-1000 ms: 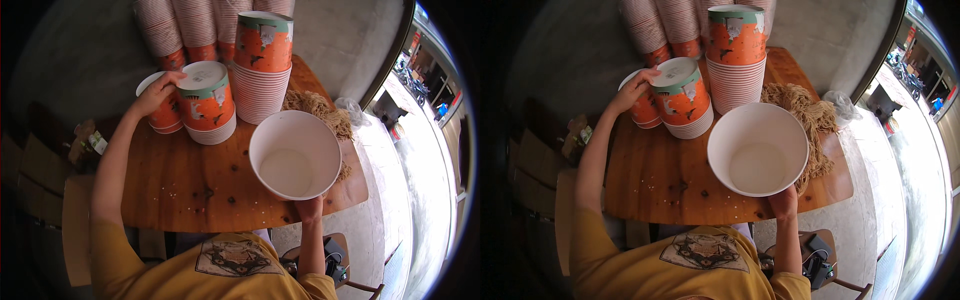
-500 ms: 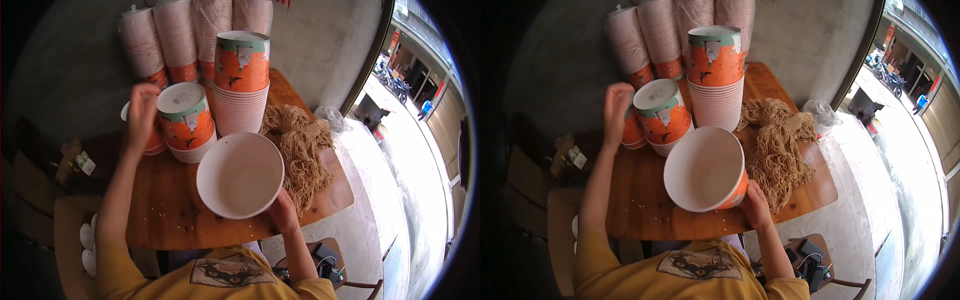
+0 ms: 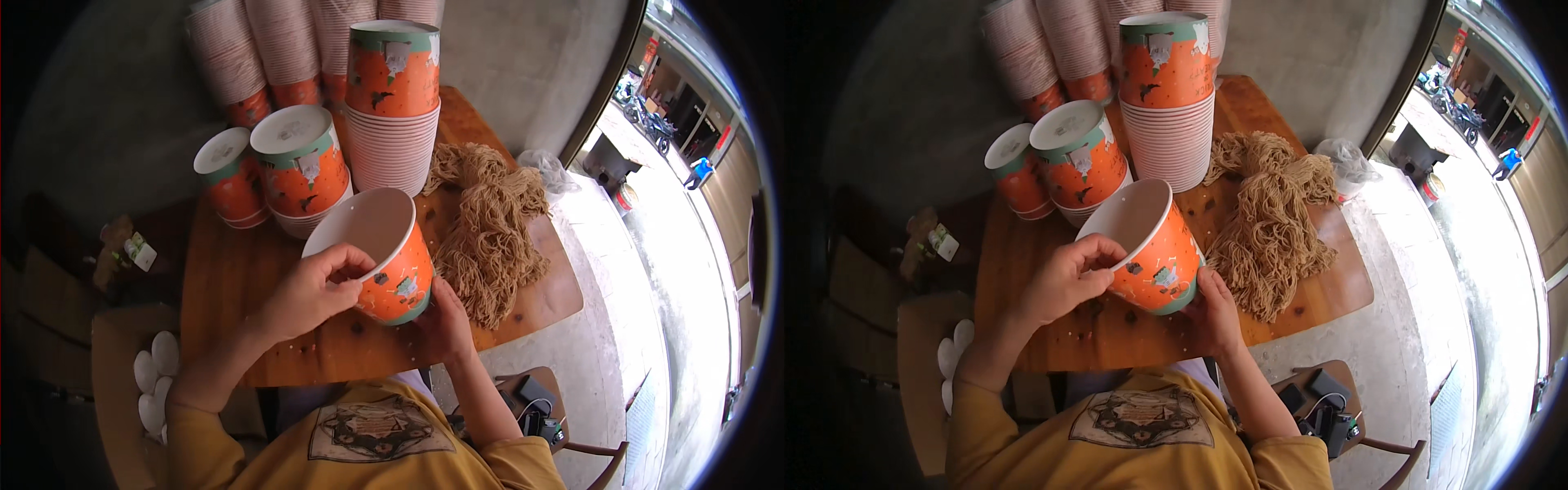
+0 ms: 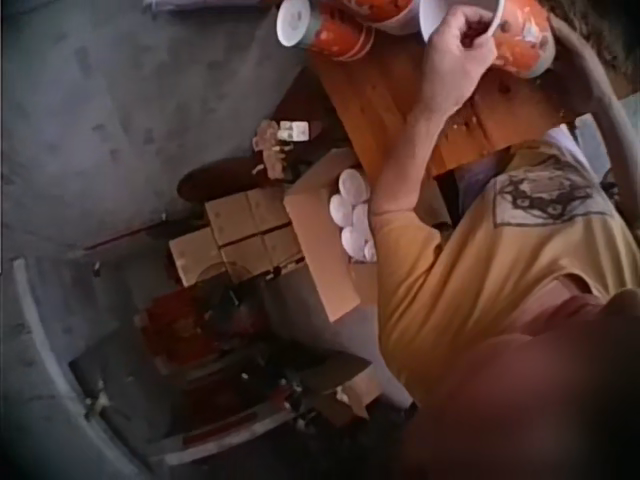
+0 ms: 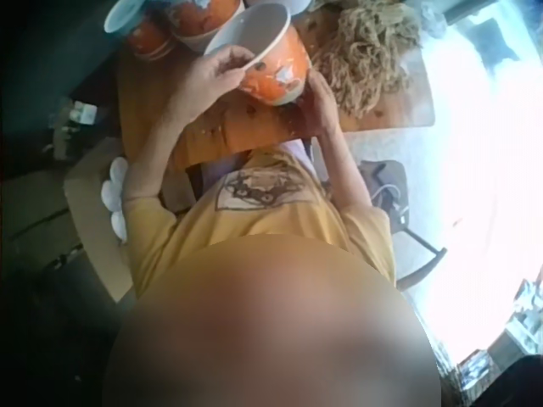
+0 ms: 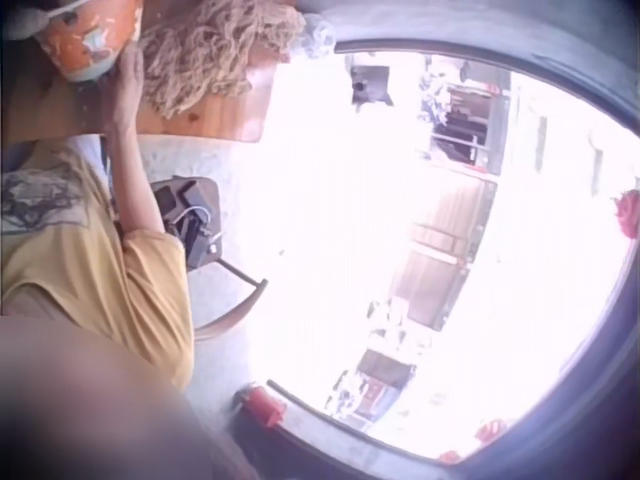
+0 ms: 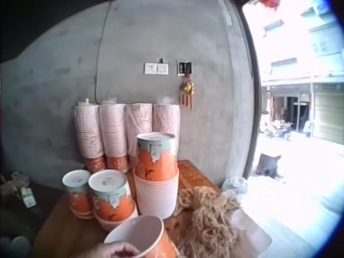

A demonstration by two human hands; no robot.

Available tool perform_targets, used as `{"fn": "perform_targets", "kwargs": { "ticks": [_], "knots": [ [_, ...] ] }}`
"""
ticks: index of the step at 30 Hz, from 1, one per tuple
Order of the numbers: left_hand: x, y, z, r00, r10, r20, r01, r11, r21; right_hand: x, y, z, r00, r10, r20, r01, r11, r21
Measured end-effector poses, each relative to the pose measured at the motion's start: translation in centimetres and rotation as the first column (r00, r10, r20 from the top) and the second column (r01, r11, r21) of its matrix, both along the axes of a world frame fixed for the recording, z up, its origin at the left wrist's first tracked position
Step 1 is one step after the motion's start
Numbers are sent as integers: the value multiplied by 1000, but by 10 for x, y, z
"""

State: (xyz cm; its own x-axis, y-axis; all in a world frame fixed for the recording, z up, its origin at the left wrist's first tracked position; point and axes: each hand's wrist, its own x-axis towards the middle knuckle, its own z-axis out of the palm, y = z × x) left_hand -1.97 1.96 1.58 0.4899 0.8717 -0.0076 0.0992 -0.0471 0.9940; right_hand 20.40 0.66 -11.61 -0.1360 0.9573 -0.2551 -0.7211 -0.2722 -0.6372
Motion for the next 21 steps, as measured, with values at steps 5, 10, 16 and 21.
{"fn": "perform_targets", "kwargs": {
  "ticks": [5,10,16,21],
  "knots": [
    [-9,7,-2,999,-2,-32,0,998,-69,0,-1,-4,1000,16,-19,-16,1000,16],
    [-12,12,3,985,-20,-173,14,999,-33,-1,-2,3,999,17,-43,-16,1000,10],
    [-5,6,12,977,-103,-186,89,993,-81,-3,-1,-8,992,107,62,-101,991,-83],
    [0,1,11,972,-86,-219,75,995,-58,0,3,-4,651,59,757,-151,987,53]
  ]
}}
